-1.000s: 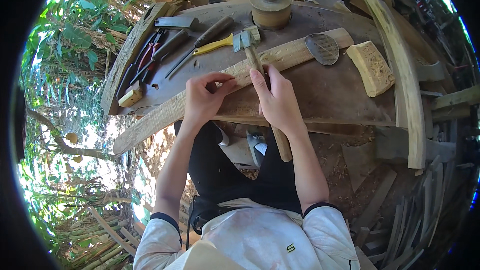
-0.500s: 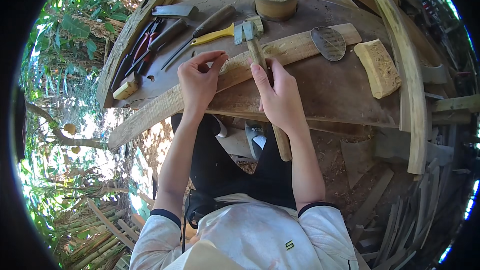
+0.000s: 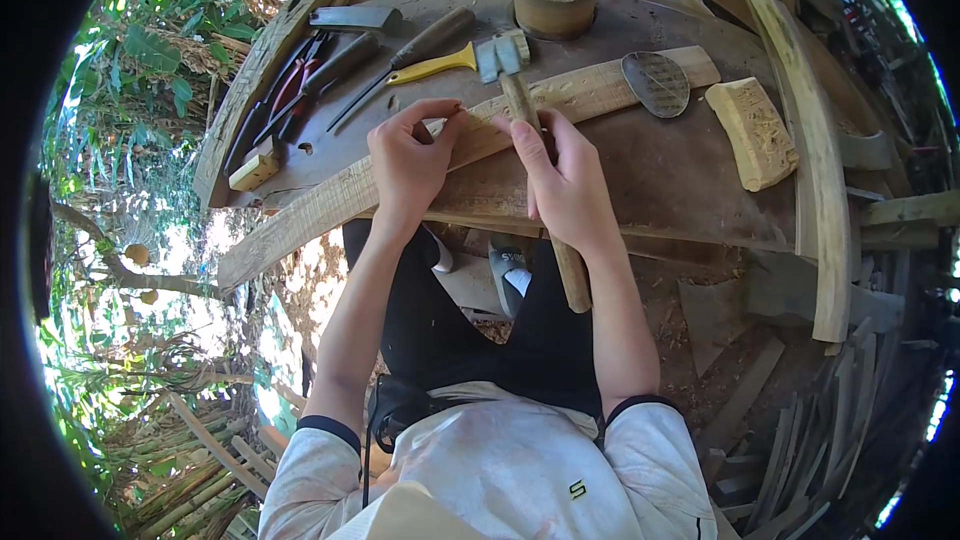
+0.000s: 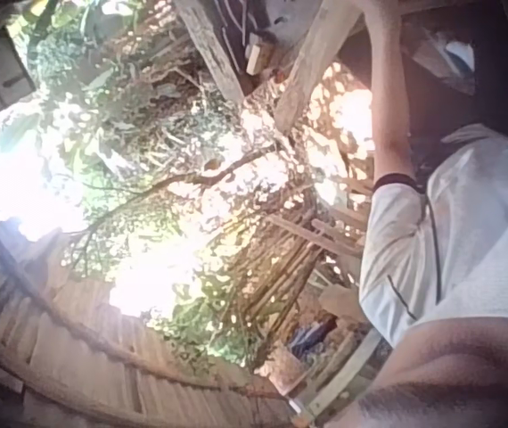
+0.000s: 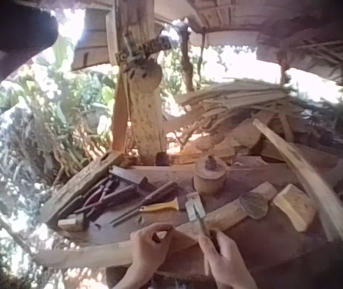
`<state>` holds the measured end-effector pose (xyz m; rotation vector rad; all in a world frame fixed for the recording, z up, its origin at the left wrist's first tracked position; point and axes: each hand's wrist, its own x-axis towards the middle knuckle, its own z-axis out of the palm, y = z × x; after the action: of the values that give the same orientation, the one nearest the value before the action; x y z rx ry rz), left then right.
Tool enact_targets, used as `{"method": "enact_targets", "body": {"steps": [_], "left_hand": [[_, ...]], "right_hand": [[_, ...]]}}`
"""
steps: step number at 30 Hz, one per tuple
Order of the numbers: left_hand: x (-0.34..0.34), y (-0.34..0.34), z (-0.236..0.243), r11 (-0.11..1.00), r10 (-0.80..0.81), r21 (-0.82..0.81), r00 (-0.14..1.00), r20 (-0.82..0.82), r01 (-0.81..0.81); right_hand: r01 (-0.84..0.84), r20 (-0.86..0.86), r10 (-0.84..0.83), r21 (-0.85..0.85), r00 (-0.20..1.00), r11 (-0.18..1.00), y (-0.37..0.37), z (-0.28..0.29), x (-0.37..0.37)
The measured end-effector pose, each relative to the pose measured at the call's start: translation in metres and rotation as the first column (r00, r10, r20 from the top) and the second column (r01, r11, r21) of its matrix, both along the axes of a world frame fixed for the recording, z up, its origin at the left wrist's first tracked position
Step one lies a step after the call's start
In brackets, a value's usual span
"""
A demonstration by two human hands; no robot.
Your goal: The person uses a hammer and chisel to carve a long wooden plank on a workbench, then brushes the plank with a yellow-handled brush to remove debris. The workbench is cluttered with various tools and wood pieces.
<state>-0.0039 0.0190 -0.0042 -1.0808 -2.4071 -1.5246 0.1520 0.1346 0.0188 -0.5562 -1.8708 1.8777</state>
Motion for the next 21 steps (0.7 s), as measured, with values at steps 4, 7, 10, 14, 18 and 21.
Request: {"method": "enact_targets", "body": {"steps": [4,7,10,14,18,21], "left_hand": [[0.0,0.001,-0.002,1.0,0.001,0.017,1.0,-0.025,-0.001],[0.001,0.002,-0.002,1.0,0.011,0.019,1.0,-0.002,-0.011],[0.002,0.0,0.001,1.0,0.017,0.005,1.0,0.007,-0.017],[0.005,-0.002,0.005,0.998,0.024,-0.052,0.998,0.052,-0.021],[0.004,-0.001,0.006,0.999,0.011,-0.033,0.999,0.036,-0.009],[0.002,-0.003,0.004,0.999,0.013,-0.043,1.0,0.025,-0.012]], "right_hand": [[-0.133,-0.146,0.107,-0.181,0.983,0.974,-0.011,0.009,0.009],[-0.179,-0.155,0.15,-0.194,0.976,0.965,-0.023,0.014,0.014],[-0.194,-0.018,0.194,-0.183,0.981,0.964,-0.023,0.017,0.009],[-0.151,-0.02,0.149,-0.109,0.989,0.983,-0.032,0.02,0.009],[-0.138,0.001,0.139,-0.098,0.99,0.986,-0.033,0.017,0.009],[-0.146,0.015,0.148,-0.118,0.989,0.982,-0.033,0.017,0.009]]}}
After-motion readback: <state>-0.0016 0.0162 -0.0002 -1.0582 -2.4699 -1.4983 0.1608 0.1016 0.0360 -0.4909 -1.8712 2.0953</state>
